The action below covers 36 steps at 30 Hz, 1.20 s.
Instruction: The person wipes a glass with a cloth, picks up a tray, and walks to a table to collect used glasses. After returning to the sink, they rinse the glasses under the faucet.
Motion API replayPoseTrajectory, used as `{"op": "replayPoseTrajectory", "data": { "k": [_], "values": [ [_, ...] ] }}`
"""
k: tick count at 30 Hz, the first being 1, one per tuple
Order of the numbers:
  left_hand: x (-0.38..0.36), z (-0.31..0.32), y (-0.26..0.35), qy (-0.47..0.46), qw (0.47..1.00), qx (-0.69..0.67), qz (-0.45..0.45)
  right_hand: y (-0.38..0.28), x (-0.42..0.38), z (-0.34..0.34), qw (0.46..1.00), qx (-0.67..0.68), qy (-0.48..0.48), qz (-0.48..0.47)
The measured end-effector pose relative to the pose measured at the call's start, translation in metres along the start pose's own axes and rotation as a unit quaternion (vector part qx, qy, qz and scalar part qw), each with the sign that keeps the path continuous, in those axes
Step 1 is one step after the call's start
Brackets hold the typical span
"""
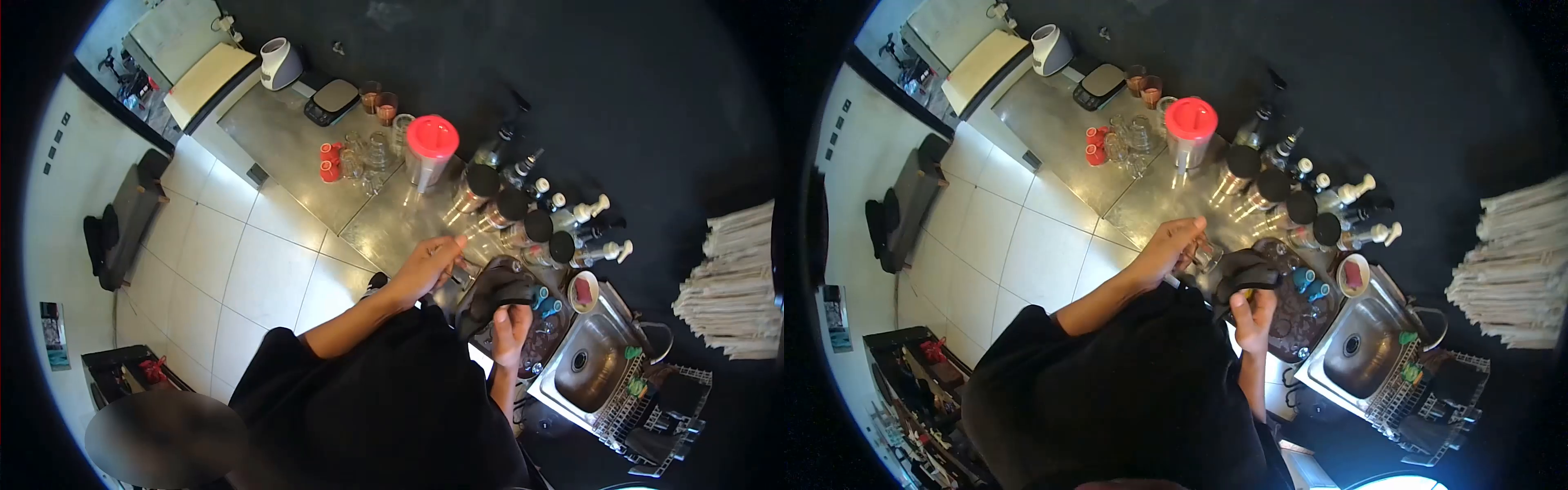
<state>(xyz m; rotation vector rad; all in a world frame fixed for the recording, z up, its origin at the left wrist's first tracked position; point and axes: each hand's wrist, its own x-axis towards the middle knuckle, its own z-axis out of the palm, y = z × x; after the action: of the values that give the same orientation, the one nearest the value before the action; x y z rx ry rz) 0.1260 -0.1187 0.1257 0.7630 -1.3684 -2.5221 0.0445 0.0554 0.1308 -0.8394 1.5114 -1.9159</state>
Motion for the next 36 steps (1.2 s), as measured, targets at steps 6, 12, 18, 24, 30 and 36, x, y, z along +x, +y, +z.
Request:
{"op": "replayPoseTrajectory", "data": {
  "k": [6, 12, 18, 24, 30, 36],
  "values": [
    [0.018, -0.084, 0.005, 0.040, 0.989, 0.111, 0.091, 0.020, 0.045, 0.079, 0.924, -0.319, -0.199, 0.068],
    [0.035, -0.149, 0.004, -0.018, 0.992, 0.109, 0.053, 0.090, 0.061, 0.101, 0.952, 0.075, -0.168, 0.245],
    [0.050, -0.191, -0.003, 0.183, 0.958, 0.213, 0.059, 0.139, 0.053, 0.101, 0.953, 0.183, 0.160, 0.180],
    [0.085, -0.291, -0.028, 0.323, 0.755, 0.568, 0.051, 0.113, 0.030, 0.078, 0.956, -0.147, 0.243, 0.074],
    [0.134, -0.348, -0.058, 0.325, 0.659, 0.678, 0.028, 0.077, 0.025, 0.039, 0.792, -0.515, 0.306, -0.118],
    [0.140, -0.350, -0.050, 0.357, 0.698, 0.621, 0.016, 0.020, 0.035, -0.011, 0.567, -0.552, 0.562, -0.241]
  ]
}}
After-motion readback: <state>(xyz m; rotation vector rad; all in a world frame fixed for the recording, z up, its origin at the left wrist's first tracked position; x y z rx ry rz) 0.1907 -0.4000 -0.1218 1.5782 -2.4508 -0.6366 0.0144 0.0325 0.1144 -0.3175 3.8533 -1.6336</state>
